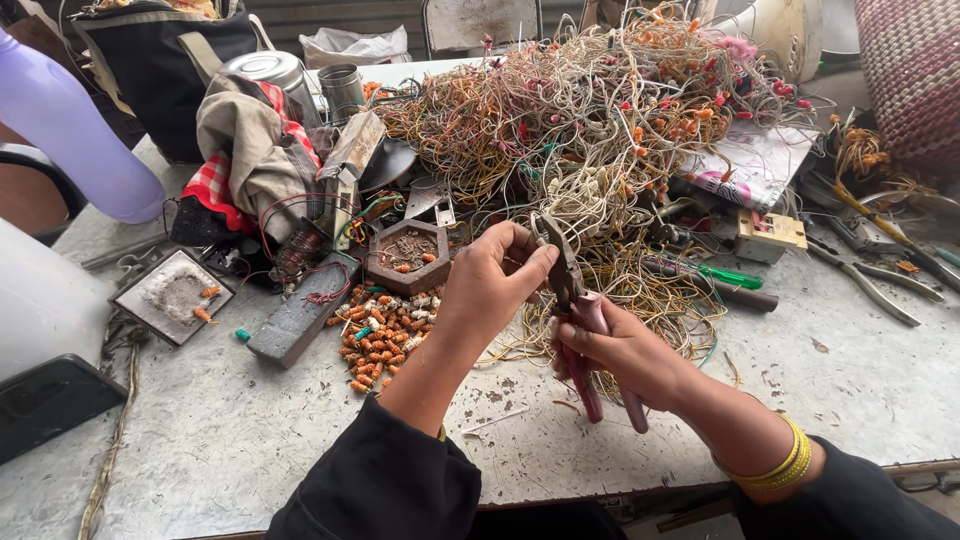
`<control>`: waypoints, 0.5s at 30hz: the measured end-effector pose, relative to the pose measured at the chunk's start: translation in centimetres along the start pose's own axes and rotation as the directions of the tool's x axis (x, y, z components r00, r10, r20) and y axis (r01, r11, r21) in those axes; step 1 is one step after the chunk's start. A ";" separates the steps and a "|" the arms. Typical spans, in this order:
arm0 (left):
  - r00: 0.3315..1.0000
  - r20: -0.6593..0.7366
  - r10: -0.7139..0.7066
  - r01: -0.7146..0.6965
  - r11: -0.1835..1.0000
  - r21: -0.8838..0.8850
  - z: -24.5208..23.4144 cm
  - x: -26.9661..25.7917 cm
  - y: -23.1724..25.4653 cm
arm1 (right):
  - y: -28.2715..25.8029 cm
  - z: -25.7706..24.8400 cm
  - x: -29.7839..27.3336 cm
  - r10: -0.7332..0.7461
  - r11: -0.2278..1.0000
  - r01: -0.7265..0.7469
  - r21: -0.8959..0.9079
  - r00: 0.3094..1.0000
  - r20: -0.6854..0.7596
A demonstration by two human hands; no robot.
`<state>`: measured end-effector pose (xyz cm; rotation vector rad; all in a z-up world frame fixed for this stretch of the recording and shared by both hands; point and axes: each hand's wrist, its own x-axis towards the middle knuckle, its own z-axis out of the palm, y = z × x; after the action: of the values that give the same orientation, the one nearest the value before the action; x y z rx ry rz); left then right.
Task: The person uses pliers to cut small orange plastic beads off tangled wires. The person repeatedly picks up wire strands, positions the pliers, and snips the beads, dropping them onto the table.
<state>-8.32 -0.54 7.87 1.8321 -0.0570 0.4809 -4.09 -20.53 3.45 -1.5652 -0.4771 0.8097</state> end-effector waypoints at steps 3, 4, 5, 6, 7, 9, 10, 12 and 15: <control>1.000 0.016 0.021 -0.022 0.998 0.059 -0.2 -0.1 0.2 | -0.2 0.4 -0.3 -0.038 0.995 0.032 -0.095 0.997 -0.071; 1.000 0.017 0.007 -0.008 0.999 0.046 -0.2 -0.1 0.3 | -0.3 0.5 -0.3 -0.049 0.997 0.045 -0.062 0.996 -0.073; 1.000 0.019 -0.007 0.006 0.999 0.032 -0.1 -0.1 0.3 | -0.3 0.7 -0.1 -0.060 0.998 0.058 -0.029 0.995 -0.075; 1.000 0.023 -0.021 0.023 0.998 -0.055 0.0 -0.1 0.3 | -0.3 0.7 -0.1 -0.071 0.997 0.071 0.003 0.994 -0.079; 0.999 0.028 -0.036 0.039 0.989 -0.143 0.2 -0.1 0.3 | -0.3 0.8 -0.1 -0.084 0.996 0.086 0.021 0.994 -0.067; 0.999 0.037 -0.040 0.047 0.975 -0.217 0.4 -0.2 0.2 | 0.0 1.1 0.0 -0.110 0.992 0.112 0.055 0.993 -0.039; 0.999 0.041 -0.030 0.038 0.978 -0.204 0.4 -0.2 0.1 | 0.1 1.2 0.1 -0.112 0.991 0.115 0.067 0.993 -0.042; 0.999 0.048 -0.016 0.024 0.984 -0.175 0.2 -0.2 -0.1 | 0.3 1.2 0.3 -0.117 0.989 0.121 0.089 0.992 -0.049; 0.999 0.034 0.031 -0.029 0.999 -0.037 -0.2 0.0 -0.7 | 0.4 1.3 0.0 -0.101 0.976 0.094 0.196 0.994 0.028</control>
<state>-8.20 -0.17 7.31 1.8058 -0.1163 0.4661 -5.07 -19.67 3.05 -1.3382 -0.4836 0.7874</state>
